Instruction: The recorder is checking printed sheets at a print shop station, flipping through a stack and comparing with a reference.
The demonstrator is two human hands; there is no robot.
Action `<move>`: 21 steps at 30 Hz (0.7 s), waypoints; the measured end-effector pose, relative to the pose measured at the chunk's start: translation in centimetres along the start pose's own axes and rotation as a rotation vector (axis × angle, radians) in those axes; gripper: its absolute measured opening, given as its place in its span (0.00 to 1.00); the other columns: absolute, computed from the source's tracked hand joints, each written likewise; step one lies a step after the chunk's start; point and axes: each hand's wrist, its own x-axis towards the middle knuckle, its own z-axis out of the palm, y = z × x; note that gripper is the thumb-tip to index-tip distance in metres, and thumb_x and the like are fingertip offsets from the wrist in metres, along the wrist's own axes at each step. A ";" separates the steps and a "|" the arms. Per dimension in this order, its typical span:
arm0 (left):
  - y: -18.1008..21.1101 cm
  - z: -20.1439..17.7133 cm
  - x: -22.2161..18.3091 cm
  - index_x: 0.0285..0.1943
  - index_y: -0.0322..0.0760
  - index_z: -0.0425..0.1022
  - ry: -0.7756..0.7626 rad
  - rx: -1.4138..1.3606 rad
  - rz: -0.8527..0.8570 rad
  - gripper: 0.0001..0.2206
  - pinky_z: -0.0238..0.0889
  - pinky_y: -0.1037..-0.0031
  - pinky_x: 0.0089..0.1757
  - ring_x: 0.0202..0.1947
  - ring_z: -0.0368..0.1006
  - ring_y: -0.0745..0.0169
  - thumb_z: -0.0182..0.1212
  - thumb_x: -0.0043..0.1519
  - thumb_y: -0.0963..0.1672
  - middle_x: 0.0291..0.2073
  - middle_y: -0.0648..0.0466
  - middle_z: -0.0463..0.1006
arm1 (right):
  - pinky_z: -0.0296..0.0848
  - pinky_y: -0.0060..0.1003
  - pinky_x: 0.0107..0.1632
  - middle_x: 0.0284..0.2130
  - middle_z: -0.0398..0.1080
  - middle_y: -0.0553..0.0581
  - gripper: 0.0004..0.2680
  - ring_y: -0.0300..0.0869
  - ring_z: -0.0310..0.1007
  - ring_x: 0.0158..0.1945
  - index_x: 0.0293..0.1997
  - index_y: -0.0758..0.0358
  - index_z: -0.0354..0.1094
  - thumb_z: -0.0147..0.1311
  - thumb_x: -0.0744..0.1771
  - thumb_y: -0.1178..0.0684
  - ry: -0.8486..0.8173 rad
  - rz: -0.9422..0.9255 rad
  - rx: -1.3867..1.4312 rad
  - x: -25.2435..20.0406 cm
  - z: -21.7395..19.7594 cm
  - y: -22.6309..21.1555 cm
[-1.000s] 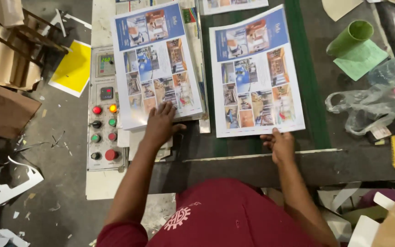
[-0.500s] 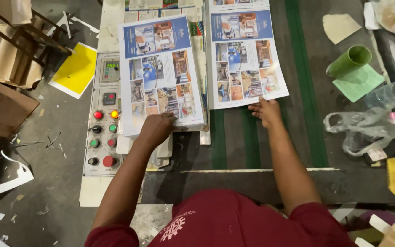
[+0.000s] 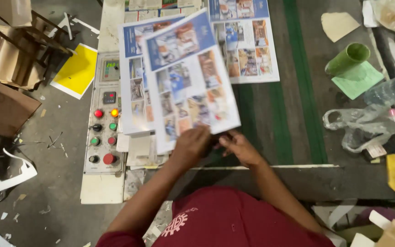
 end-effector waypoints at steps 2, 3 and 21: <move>3.1 0.4 0.6 0.57 0.25 0.69 -0.015 -0.143 0.109 0.22 0.68 0.56 0.46 0.46 0.75 0.41 0.64 0.56 0.44 0.50 0.37 0.75 | 0.75 0.35 0.35 0.48 0.76 0.52 0.17 0.37 0.78 0.42 0.63 0.62 0.65 0.54 0.68 0.50 -0.028 -0.021 0.051 -1.3 0.9 0.7; 2.9 1.2 0.0 0.57 0.25 0.69 -0.017 -0.145 0.108 0.22 0.68 0.56 0.46 0.46 0.75 0.41 0.64 0.56 0.44 0.50 0.37 0.75 | 0.75 0.35 0.35 0.48 0.76 0.52 0.17 0.37 0.78 0.42 0.63 0.62 0.65 0.54 0.68 0.50 -0.027 -0.020 0.053 -1.1 -0.6 3.1; -13.0 -2.6 -0.4 0.49 0.40 0.81 -0.579 0.309 -0.242 0.14 0.68 0.56 0.46 0.49 0.79 0.50 0.67 0.58 0.49 0.48 0.50 0.83 | 0.72 0.34 0.27 0.38 0.75 0.53 0.11 0.39 0.74 0.31 0.58 0.62 0.67 0.54 0.69 0.56 0.665 -0.058 0.199 -11.1 -15.0 11.6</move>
